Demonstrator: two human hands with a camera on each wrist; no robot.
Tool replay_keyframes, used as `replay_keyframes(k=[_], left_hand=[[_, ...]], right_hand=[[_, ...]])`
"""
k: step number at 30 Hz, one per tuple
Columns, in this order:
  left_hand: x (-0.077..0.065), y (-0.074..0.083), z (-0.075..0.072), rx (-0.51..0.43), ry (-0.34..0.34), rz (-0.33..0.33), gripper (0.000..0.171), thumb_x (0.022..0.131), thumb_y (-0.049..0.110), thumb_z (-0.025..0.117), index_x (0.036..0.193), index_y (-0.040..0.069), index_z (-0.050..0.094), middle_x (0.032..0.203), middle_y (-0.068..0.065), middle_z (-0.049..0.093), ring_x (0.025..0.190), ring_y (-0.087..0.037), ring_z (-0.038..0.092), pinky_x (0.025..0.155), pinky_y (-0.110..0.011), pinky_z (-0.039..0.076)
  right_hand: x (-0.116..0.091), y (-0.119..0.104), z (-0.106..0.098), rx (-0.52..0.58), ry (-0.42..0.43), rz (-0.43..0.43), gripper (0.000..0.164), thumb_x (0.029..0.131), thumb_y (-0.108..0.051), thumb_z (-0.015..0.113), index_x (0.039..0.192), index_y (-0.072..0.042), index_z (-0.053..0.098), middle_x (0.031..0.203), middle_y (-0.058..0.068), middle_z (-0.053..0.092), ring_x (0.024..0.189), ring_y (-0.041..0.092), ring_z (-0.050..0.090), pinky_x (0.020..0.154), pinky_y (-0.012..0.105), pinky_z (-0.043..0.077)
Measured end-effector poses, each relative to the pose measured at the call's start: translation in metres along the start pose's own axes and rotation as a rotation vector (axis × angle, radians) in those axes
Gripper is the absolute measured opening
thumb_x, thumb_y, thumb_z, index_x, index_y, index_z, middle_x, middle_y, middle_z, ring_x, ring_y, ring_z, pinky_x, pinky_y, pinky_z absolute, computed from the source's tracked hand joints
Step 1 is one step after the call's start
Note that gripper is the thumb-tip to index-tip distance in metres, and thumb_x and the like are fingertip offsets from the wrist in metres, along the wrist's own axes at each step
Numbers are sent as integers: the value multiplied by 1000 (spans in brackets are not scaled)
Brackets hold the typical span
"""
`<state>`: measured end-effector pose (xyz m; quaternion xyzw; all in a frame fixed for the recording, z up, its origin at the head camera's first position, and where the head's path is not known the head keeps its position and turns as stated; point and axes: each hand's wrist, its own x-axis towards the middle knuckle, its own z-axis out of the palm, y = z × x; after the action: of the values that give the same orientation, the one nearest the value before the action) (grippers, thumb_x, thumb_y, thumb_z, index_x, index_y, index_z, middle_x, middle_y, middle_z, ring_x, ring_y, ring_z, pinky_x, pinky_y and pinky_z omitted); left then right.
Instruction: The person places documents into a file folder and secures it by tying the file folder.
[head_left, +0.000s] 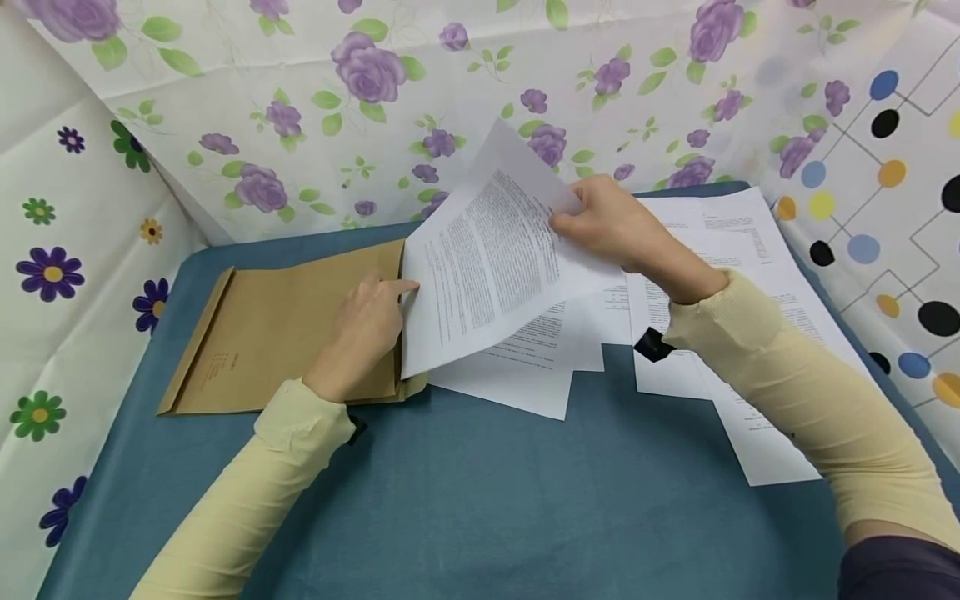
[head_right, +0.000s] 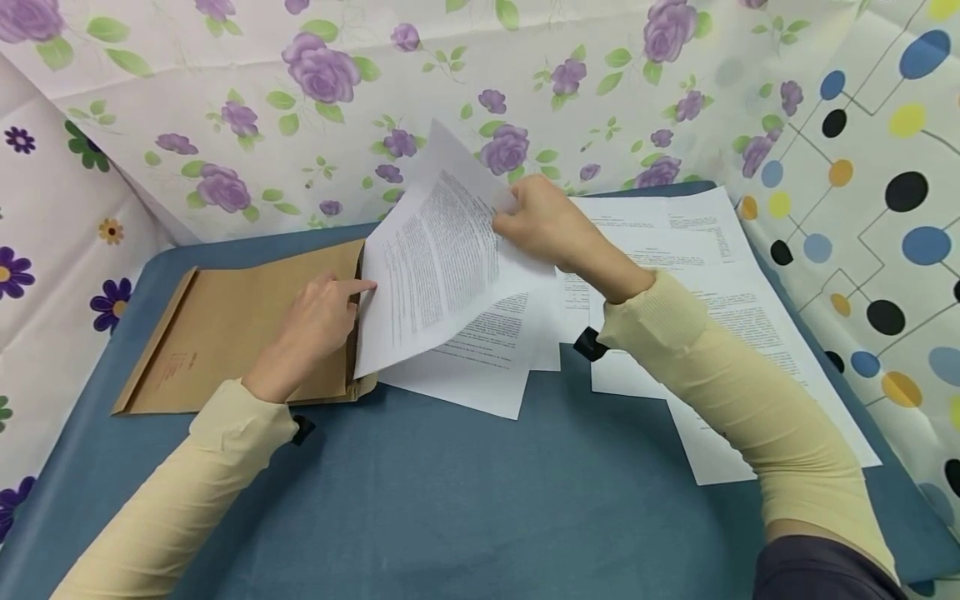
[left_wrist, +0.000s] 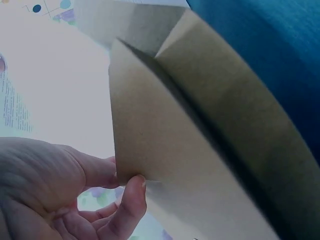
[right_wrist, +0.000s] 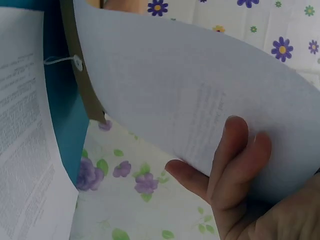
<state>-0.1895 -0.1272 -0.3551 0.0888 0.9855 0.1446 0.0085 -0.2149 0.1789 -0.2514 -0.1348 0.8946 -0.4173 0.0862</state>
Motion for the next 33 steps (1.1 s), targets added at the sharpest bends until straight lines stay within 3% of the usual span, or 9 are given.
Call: replay_keyframes(k=[5,9,13,16,22,33], left_hand=[[0,0,1,-5,2,4,44,101,-6,45,136,7,68,115,-27,59,92,-38,58,70,-45,50],[0,0,0,-9,6,-8,44,101,-5,44,135,6,68,116,-27,59,92,-37,57,70,-44,50],[0,0,0,-20,12,-13,43,101,-4,45,136,6,68,117,-27,60,93,-36,56,69,-44,49],[0,-1,-1,-28,18,-7,42,101,-4,47,136,6,68,118,-27,60,93,-37,57,69,-44,50],[1,-1,-2,-34,36,8,41,101,-4,47,137,3,66,121,-29,61,99,-41,59,75,-49,52],[1,0,-2,-49,64,11,39,101,-4,49,137,-2,63,122,-30,61,105,-42,60,81,-52,54]], right_hand=[[0,4,4,21,5,13,27,97,-6,57,112,11,70,121,26,69,73,22,68,56,27,54],[1,11,12,161,-38,111,33,99,-9,58,125,11,65,125,24,68,87,22,68,64,26,53],[1,20,19,293,-41,206,37,102,-12,57,131,11,59,124,23,68,83,19,72,61,26,55],[0,28,23,362,-41,251,38,104,-14,56,133,10,54,121,24,69,81,24,76,64,33,61],[1,41,38,504,-111,221,39,106,-11,54,140,7,51,126,24,66,94,31,75,75,44,61],[1,41,77,653,-274,128,38,111,-18,47,142,2,54,131,19,67,107,29,72,79,41,61]])
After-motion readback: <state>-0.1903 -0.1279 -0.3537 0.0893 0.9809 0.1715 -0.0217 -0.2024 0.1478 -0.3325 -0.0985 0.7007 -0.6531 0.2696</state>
